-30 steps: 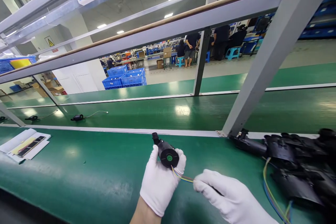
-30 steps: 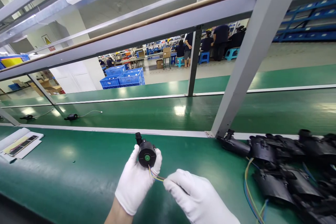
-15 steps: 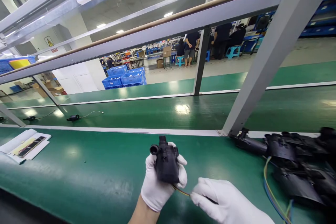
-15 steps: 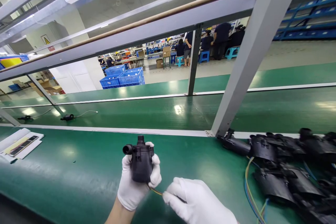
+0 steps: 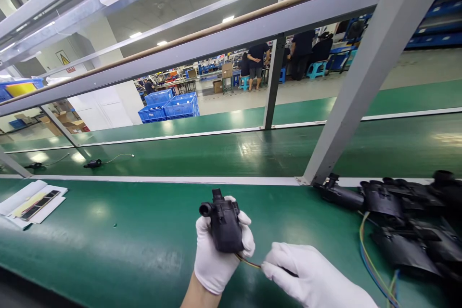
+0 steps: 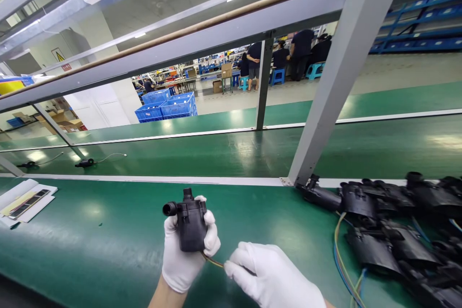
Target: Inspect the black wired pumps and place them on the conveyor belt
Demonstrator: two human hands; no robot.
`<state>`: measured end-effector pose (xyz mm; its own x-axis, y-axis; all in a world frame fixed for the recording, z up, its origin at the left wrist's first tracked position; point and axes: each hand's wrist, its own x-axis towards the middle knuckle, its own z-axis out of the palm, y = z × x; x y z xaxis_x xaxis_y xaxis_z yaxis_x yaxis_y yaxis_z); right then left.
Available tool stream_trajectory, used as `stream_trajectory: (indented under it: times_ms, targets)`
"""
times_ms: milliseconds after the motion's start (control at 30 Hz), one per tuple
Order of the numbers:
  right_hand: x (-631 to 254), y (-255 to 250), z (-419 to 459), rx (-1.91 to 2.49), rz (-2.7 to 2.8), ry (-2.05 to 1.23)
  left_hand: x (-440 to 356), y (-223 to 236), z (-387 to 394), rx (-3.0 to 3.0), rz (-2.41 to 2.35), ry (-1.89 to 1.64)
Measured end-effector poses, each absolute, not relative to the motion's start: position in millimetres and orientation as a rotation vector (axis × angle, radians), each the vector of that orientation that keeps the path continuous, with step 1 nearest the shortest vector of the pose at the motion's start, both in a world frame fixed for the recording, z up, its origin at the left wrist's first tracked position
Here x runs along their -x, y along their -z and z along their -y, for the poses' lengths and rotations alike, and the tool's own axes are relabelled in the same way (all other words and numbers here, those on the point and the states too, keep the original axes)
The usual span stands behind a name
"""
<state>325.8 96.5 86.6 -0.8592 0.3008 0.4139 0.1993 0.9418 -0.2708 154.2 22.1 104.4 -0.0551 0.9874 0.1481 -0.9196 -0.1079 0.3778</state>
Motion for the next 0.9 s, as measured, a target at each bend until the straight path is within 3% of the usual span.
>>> stream_trajectory:
  times_ms: [300,633,900]
  targets:
    - [-323,-82,-103,0.444,2.644,-0.394,-155,-100,-21,-0.662,-0.273,-1.692]
    - [-328,-109,-99,0.444,2.187,-0.879,-164,-83,-8,-1.196,-1.320,-1.907]
    - [-323,-114,-93,0.446,2.180,-0.974,-165,-78,-6,-1.178,-1.378,-1.862]
